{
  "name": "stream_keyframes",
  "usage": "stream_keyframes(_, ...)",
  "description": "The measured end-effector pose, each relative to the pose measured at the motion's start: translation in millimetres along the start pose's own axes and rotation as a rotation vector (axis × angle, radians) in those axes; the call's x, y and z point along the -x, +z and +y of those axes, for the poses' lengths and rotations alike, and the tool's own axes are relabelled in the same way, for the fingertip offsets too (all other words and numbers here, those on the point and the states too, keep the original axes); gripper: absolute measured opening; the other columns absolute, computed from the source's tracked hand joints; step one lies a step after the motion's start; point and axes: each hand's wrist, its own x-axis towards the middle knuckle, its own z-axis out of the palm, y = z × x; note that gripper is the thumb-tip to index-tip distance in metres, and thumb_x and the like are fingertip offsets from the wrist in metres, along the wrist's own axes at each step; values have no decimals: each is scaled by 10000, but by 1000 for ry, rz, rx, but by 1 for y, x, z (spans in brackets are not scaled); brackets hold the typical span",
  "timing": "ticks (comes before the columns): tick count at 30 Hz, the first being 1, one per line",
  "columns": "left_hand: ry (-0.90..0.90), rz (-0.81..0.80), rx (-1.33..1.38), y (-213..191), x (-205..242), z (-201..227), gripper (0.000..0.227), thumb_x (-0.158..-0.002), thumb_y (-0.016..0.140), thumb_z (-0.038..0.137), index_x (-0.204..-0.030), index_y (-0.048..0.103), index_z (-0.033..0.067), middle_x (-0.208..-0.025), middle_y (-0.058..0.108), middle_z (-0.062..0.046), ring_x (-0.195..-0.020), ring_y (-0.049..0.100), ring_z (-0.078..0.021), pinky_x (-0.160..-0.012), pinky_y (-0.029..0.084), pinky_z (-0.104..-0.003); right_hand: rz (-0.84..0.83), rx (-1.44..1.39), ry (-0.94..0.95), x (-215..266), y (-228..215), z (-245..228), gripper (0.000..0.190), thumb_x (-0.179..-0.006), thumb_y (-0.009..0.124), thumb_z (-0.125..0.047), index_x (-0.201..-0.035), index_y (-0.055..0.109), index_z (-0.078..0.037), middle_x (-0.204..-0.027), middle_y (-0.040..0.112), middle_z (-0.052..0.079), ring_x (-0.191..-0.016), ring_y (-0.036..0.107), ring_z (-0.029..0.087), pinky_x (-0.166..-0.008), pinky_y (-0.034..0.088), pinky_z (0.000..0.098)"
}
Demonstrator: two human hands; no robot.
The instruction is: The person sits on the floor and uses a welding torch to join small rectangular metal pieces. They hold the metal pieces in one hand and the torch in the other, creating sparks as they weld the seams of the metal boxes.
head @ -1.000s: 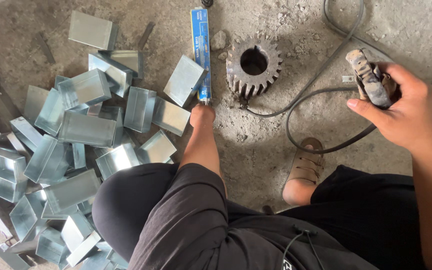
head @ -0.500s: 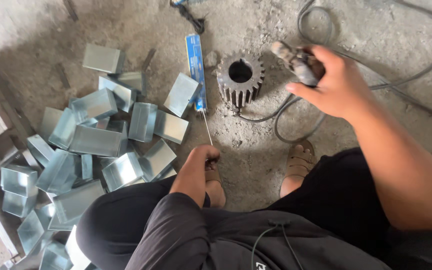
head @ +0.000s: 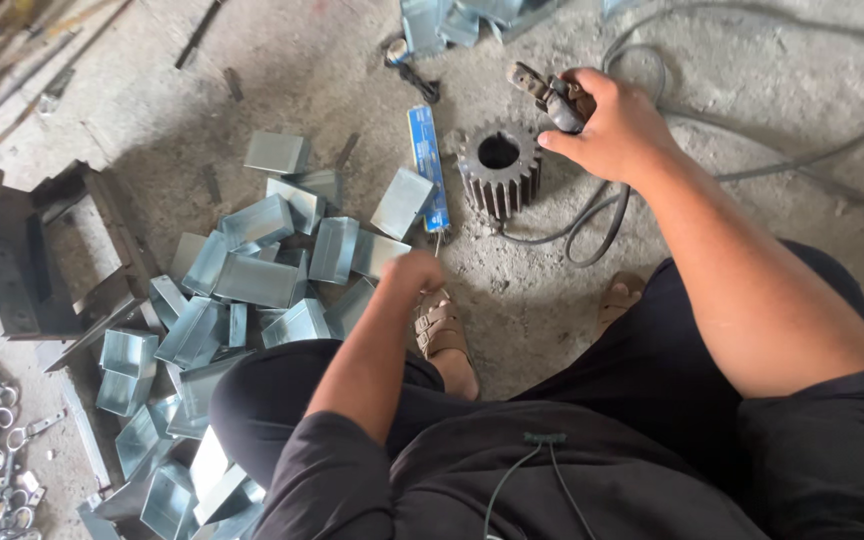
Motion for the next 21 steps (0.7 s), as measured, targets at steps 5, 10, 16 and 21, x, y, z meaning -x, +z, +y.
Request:
stream_keyframes(5, -80, 798, 237, -91, 82, -4, 228, -874, 686, 267, -1049, 742, 132, -1078, 714, -156, -999, 708, -364, -843, 571, -480, 63, -79, -43, 2, 12, 19, 672, -847, 880, -392, -1367, 606, -66, -1048, 743, 151, -943, 729, 298, -821, 570, 440)
stream_keyframes(10, 842, 1297, 1283, -156, 130, 4, 179, -1046, 590, 269, -946, 637, 129, -857, 699, -58, -705, 685, -200, -642, 563, -338, 150, -478, -168, 11, 20, 23, 588, -998, 820, -395, -1399, 546, -63, -1169, 747, 98, -1045, 690, 256, -926, 544, 476)
stream_keyframes(16, 1115, 1133, 1542, -174, 143, 59, 188, -1079, 634, 220, -1090, 712, 49, -759, 568, 23, -600, 455, -33, -527, 367, -228, 73, -804, 121, 54, 34, 21, 505, -871, 757, -466, -1201, 548, -145, -780, 626, 21, -653, 571, 202, -644, 503, 433)
stream_keyframes(21, 1211, 958, 1233, -176, 155, 87, 229, -1087, 631, 70, -1284, 721, -2, -955, 617, 25, -746, 497, -46, -652, 434, -228, 254, -523, -159, 72, 33, 35, 487, -902, 834, -405, -1185, 626, -70, -887, 665, 29, -824, 662, 180, -789, 560, 373)
